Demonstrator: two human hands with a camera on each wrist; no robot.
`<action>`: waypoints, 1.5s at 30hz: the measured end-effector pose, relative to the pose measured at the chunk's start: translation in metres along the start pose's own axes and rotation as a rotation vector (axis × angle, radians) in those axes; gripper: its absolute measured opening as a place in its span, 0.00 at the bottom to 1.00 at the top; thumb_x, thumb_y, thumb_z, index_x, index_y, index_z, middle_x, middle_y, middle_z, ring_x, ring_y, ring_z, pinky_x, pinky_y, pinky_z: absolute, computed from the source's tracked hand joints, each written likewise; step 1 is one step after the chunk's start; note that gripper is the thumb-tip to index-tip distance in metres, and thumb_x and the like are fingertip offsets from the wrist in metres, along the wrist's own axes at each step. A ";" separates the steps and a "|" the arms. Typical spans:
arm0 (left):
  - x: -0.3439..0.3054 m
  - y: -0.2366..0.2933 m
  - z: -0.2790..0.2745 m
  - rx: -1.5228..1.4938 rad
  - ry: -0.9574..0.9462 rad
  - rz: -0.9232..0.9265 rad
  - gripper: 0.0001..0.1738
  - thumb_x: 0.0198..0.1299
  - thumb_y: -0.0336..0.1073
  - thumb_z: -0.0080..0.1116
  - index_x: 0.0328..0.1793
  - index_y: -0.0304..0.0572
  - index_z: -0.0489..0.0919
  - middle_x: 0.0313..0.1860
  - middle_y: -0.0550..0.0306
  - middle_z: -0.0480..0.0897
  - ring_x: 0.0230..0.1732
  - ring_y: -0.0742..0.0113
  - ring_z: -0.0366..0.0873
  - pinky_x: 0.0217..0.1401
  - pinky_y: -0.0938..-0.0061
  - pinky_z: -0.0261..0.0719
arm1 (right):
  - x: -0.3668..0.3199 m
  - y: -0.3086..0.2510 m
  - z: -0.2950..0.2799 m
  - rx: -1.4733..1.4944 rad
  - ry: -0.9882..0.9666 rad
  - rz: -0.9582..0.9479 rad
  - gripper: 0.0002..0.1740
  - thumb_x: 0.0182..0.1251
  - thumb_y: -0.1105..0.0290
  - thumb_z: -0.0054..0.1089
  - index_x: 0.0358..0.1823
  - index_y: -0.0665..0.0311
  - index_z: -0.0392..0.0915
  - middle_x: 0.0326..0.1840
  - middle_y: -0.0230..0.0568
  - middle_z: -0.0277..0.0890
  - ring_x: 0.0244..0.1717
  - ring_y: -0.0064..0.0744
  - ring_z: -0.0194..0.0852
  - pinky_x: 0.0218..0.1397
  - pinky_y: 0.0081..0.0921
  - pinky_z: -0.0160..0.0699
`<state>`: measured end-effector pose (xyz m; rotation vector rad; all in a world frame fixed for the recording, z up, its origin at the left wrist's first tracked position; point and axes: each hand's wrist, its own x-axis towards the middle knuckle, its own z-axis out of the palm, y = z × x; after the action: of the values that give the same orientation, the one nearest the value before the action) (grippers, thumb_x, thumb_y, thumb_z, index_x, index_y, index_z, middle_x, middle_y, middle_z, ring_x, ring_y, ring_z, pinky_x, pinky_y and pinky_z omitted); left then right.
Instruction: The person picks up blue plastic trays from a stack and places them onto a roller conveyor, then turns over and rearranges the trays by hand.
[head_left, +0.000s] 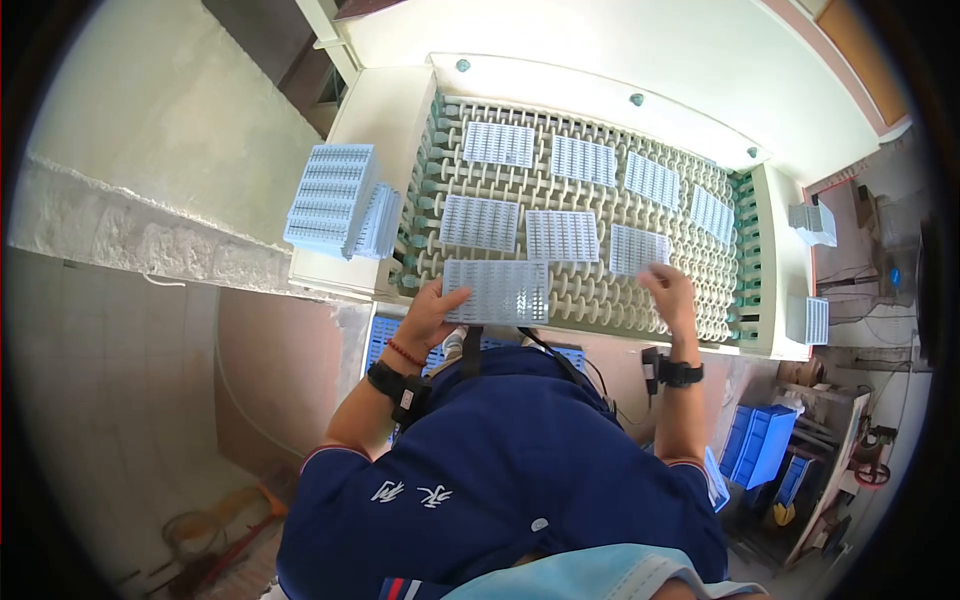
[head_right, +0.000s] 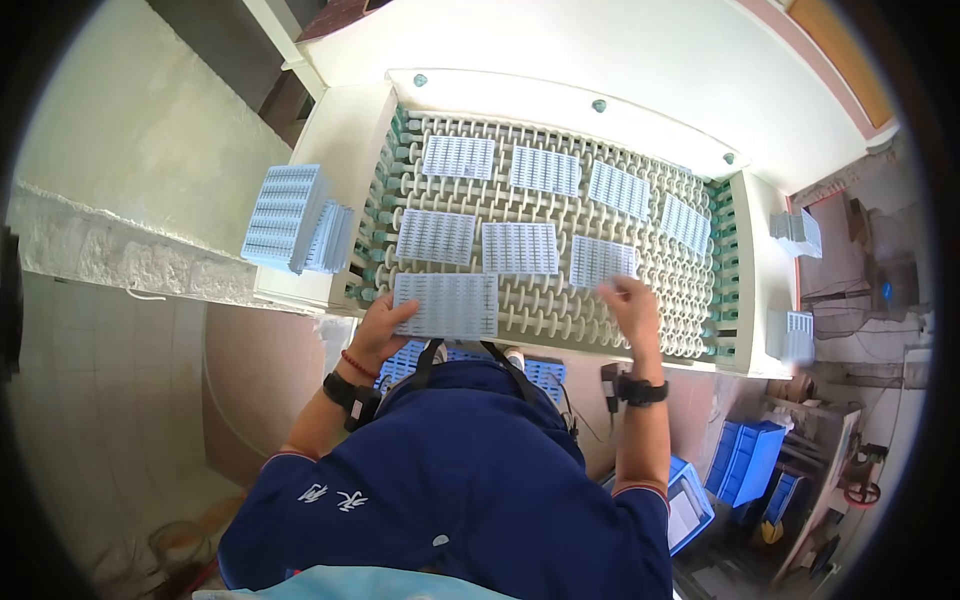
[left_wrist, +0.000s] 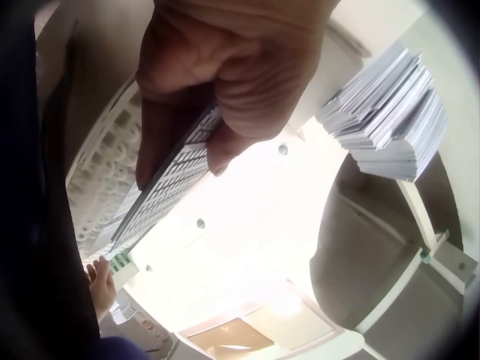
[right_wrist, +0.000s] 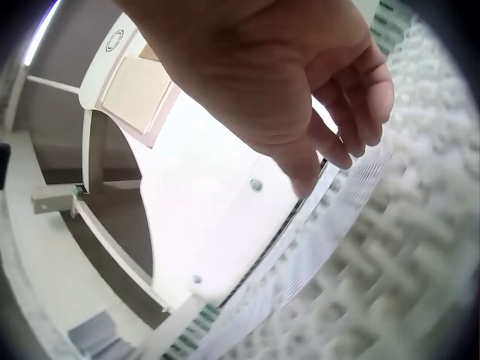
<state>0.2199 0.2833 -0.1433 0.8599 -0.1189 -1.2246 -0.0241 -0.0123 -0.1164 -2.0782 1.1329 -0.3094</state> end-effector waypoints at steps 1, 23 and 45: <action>0.004 -0.001 0.007 0.006 -0.004 -0.009 0.14 0.60 0.28 0.50 0.51 0.28 0.71 0.47 0.49 0.77 0.45 0.64 0.77 0.49 0.69 0.78 | -0.012 -0.028 0.010 0.228 -0.157 -0.021 0.25 0.52 0.59 0.66 0.45 0.70 0.76 0.32 0.42 0.79 0.33 0.28 0.76 0.38 0.23 0.74; -0.007 0.002 0.019 0.056 0.039 -0.015 0.14 0.61 0.30 0.48 0.51 0.28 0.71 0.46 0.49 0.77 0.46 0.63 0.77 0.48 0.70 0.77 | 0.033 0.081 -0.064 -0.384 0.479 -0.018 0.22 0.50 0.59 0.65 0.41 0.69 0.78 0.34 0.49 0.77 0.32 0.39 0.76 0.37 0.29 0.74; 0.009 0.015 0.033 2.101 -0.219 0.643 0.36 0.48 0.50 0.60 0.63 0.48 0.65 0.64 0.47 0.63 0.68 0.49 0.54 0.67 0.52 0.51 | -0.027 -0.054 0.062 -0.356 0.018 -0.585 0.26 0.46 0.59 0.66 0.48 0.59 0.74 0.54 0.45 0.67 0.56 0.44 0.63 0.57 0.39 0.64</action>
<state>0.2183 0.2599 -0.1141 2.1237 -1.9199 -0.1414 0.0263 0.0579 -0.1178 -2.7094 0.5916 -0.4243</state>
